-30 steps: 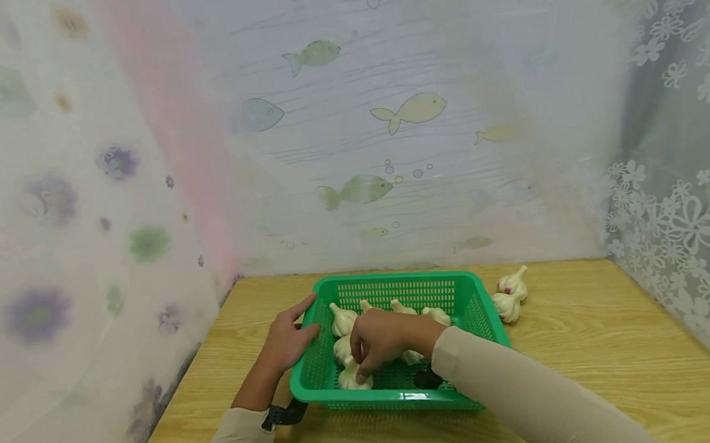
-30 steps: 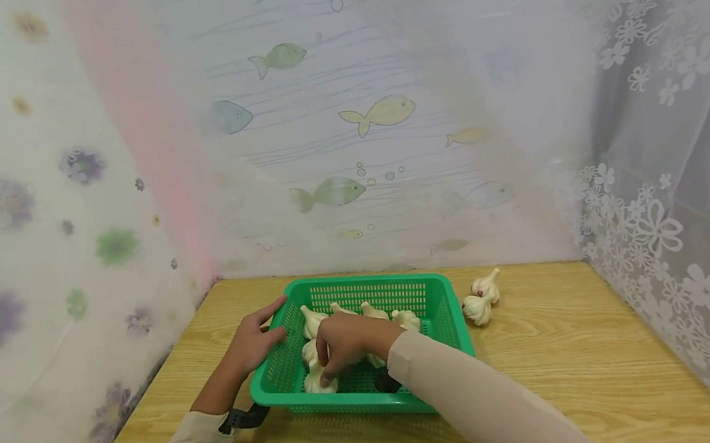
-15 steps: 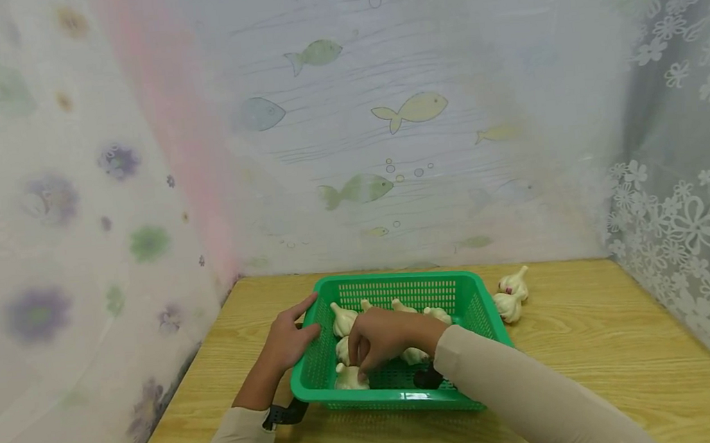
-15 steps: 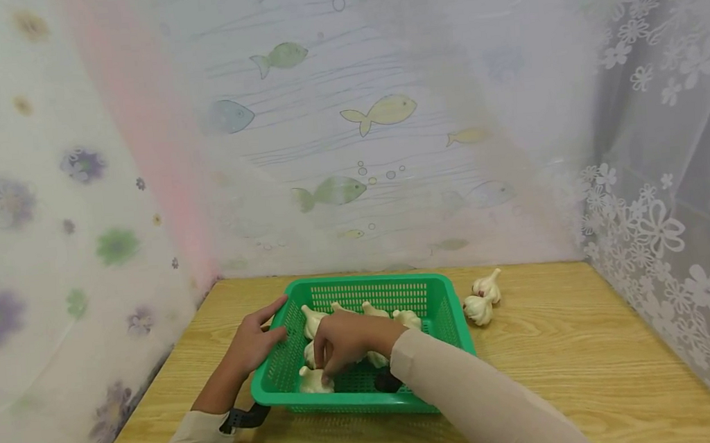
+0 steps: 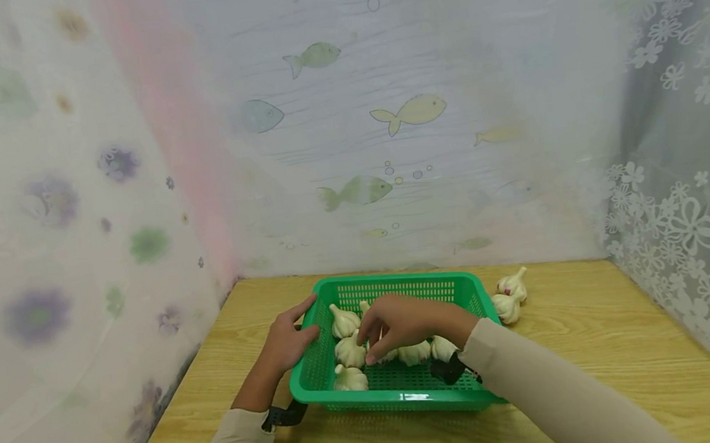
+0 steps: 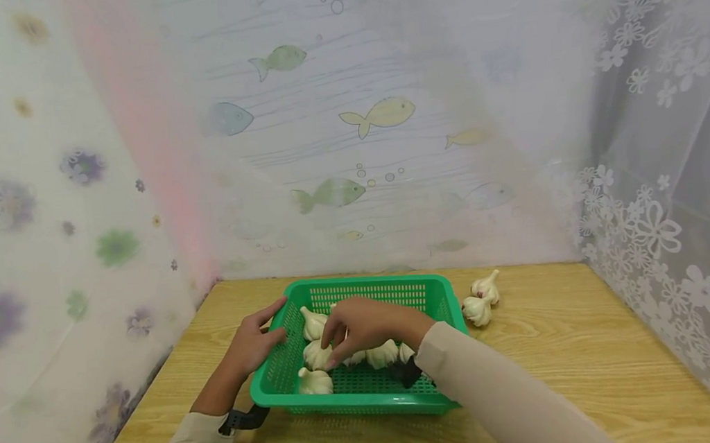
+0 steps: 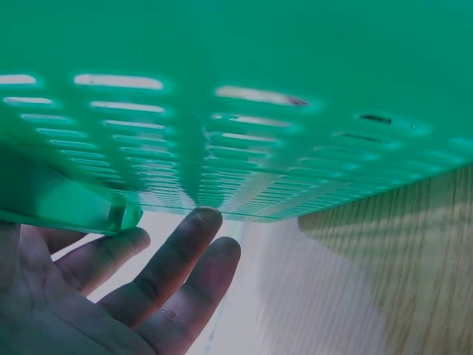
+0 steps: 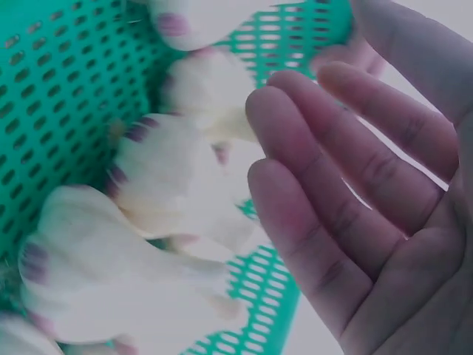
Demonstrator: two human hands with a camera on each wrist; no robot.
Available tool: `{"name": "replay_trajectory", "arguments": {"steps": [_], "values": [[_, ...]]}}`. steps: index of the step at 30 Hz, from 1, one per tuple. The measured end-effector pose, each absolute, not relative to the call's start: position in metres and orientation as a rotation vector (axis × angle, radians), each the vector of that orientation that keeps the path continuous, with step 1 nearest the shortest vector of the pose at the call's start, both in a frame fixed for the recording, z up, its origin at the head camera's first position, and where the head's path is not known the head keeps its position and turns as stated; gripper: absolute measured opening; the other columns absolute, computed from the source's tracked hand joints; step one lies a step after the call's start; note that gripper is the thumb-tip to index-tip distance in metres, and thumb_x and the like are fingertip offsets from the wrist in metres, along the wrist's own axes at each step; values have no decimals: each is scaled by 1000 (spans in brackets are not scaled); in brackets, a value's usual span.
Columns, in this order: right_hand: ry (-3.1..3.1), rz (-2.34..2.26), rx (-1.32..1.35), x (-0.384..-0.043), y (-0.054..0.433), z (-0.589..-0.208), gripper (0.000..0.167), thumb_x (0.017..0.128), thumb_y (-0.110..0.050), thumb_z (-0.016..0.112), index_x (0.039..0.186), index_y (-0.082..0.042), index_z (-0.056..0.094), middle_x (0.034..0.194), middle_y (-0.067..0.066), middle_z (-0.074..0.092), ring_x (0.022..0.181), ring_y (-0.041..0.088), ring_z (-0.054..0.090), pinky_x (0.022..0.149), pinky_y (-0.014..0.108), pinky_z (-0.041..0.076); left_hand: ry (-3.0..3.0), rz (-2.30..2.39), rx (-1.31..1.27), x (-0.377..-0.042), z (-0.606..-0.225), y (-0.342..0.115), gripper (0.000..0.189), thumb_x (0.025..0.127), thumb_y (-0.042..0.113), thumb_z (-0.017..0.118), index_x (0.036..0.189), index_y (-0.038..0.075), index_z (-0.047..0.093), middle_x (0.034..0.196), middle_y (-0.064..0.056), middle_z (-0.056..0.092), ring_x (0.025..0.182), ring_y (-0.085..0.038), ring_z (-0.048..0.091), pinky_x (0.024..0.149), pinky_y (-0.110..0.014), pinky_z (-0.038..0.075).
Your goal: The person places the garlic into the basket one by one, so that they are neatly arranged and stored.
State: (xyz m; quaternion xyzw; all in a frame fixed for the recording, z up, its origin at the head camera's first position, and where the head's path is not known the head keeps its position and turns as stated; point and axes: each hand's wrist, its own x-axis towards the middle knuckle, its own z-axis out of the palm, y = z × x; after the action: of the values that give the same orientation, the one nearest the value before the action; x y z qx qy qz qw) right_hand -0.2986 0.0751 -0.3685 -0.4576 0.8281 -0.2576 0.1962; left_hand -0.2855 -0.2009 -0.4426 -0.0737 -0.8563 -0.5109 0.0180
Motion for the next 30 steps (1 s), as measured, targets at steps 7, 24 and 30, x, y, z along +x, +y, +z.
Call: {"name": "replay_trajectory", "arguments": {"steps": [7, 24, 30], "values": [[2397, -796, -1245, -293, 107, -351, 31, 95, -38, 75, 123, -25, 75, 108, -13, 75, 96, 4, 71, 84, 27, 57, -2661, -1595, -218, -286, -443, -202, 68, 95, 15, 58, 160, 24, 43, 166, -18, 34, 122, -46, 66, 64, -39, 57], [2520, -1090, -1164, -279, 185, -335, 30, 100, -33, 69, 128, -25, 72, 118, -7, 75, 102, 13, 73, 86, 32, 59, -2653, -1601, -234, -288, -446, -203, 69, 94, 14, 58, 160, 23, 43, 166, -18, 34, 121, -46, 66, 65, -39, 59], [2593, -1282, -1156, -276, 211, -339, 25, 101, -24, 68, 125, -20, 74, 119, 3, 76, 104, 15, 74, 88, 33, 59, -2658, -1591, -224, -289, -447, -202, 68, 94, 15, 58, 160, 25, 43, 166, -15, 36, 123, -46, 65, 65, -38, 58]]}}
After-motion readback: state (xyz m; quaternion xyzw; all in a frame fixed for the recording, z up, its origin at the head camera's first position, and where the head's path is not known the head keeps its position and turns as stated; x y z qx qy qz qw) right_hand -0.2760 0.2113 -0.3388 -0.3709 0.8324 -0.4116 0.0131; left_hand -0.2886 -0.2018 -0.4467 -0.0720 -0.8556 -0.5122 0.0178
